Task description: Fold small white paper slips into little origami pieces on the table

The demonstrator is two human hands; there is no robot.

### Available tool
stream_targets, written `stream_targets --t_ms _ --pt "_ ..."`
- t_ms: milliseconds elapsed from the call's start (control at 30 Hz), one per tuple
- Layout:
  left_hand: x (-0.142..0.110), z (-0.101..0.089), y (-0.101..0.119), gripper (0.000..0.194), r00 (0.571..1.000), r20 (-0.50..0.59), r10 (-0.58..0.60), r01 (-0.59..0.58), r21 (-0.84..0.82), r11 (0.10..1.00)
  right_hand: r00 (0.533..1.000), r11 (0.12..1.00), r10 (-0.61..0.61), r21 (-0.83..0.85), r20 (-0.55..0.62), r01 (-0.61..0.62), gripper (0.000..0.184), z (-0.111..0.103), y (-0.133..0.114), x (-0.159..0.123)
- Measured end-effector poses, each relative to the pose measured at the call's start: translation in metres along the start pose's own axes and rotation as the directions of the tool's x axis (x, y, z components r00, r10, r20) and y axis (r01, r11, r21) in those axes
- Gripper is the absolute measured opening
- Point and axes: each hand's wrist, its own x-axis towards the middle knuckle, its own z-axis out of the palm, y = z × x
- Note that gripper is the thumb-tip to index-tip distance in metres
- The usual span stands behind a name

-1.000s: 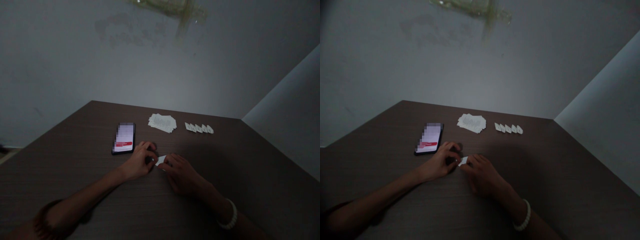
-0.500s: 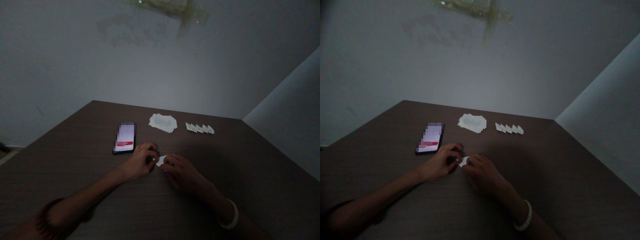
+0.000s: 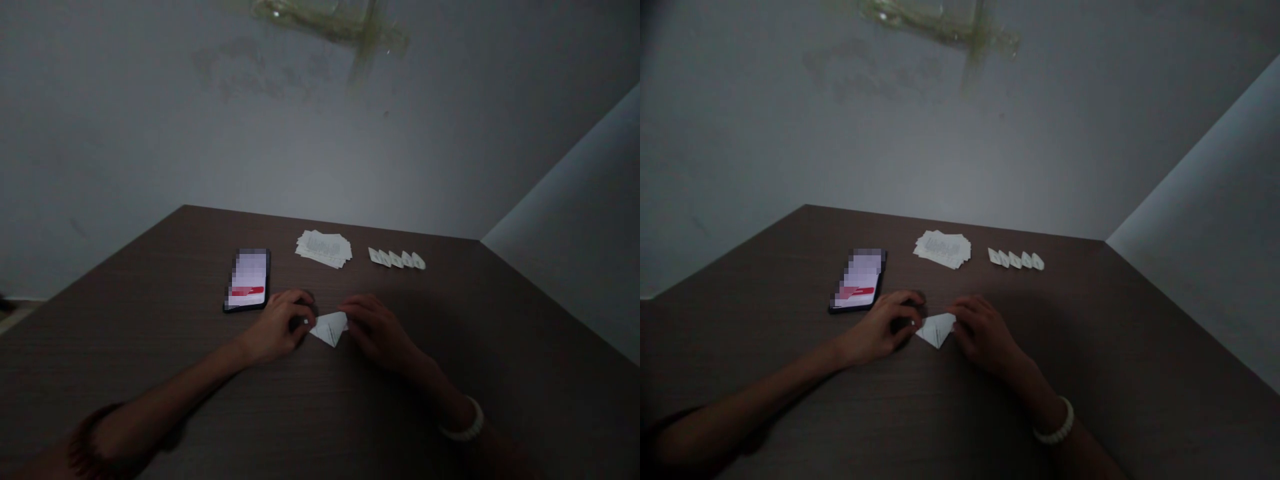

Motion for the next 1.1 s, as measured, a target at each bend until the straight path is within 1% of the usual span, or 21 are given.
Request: stream_targets --t_ms 100,200,300,367,433,500,533,600,767,833,967,1100 --pt "0.000 0.001 -0.001 0.013 1.000 -0.015 0.022 -0.022 0.003 1.000 0.999 1.000 0.019 0.011 0.042 -0.020 0.035 0.003 0.006 0.001" --pt "-0.001 0.001 0.000 0.013 0.999 -0.032 0.021 -0.021 0.009 1.000 0.996 0.999 0.045 0.005 0.080 -0.045 0.034 0.006 0.004 0.003" --pt "-0.002 0.000 0.004 0.013 0.997 -0.074 0.028 -0.026 0.031 0.999 0.995 0.998 0.066 0.018 0.077 -0.067 0.033 0.007 0.000 0.004" --pt "-0.003 -0.002 0.007 0.012 0.994 -0.097 0.057 -0.049 0.085 0.995 0.994 0.996 0.084 0.034 0.067 -0.086 0.033 0.007 -0.001 0.004" --pt "-0.004 -0.003 0.011 0.013 0.992 -0.044 0.122 -0.113 0.159 0.981 0.992 0.994 0.106 0.032 0.062 -0.108 0.032 0.007 -0.001 0.005" --pt "-0.005 -0.003 0.014 0.016 0.980 0.063 0.191 -0.200 0.203 0.959 0.991 0.992 0.124 0.023 0.057 -0.125 0.030 0.007 -0.002 0.005" --pt "-0.005 -0.003 0.016 0.018 0.973 0.103 0.208 -0.226 0.214 0.950 0.990 0.991 0.128 0.023 0.055 -0.130 0.029 0.007 -0.002 0.005" --pt "-0.006 -0.003 0.018 0.019 0.968 0.139 0.211 -0.238 0.224 0.945 0.990 0.991 0.129 0.033 0.050 -0.130 0.029 0.006 -0.004 0.005" --pt "-0.005 -0.004 0.019 0.021 0.968 0.173 0.182 -0.218 0.222 0.950 0.988 0.986 0.151 0.072 0.039 -0.153 0.029 0.007 -0.005 0.003" --pt "-0.005 -0.004 0.018 0.023 0.969 0.174 0.178 -0.214 0.219 0.952 0.986 0.981 0.168 0.095 0.016 -0.168 0.028 0.008 -0.005 0.003" --pt "-0.006 -0.004 0.018 0.025 0.967 0.136 0.216 -0.244 0.243 0.939 0.980 0.971 0.193 0.154 -0.039 -0.185 0.024 0.010 -0.006 0.004" --pt "-0.007 -0.003 0.018 0.030 0.955 0.104 0.278 -0.296 0.317 0.901 0.966 0.934 0.255 0.265 -0.030 -0.238 0.018 0.012 -0.012 0.008"
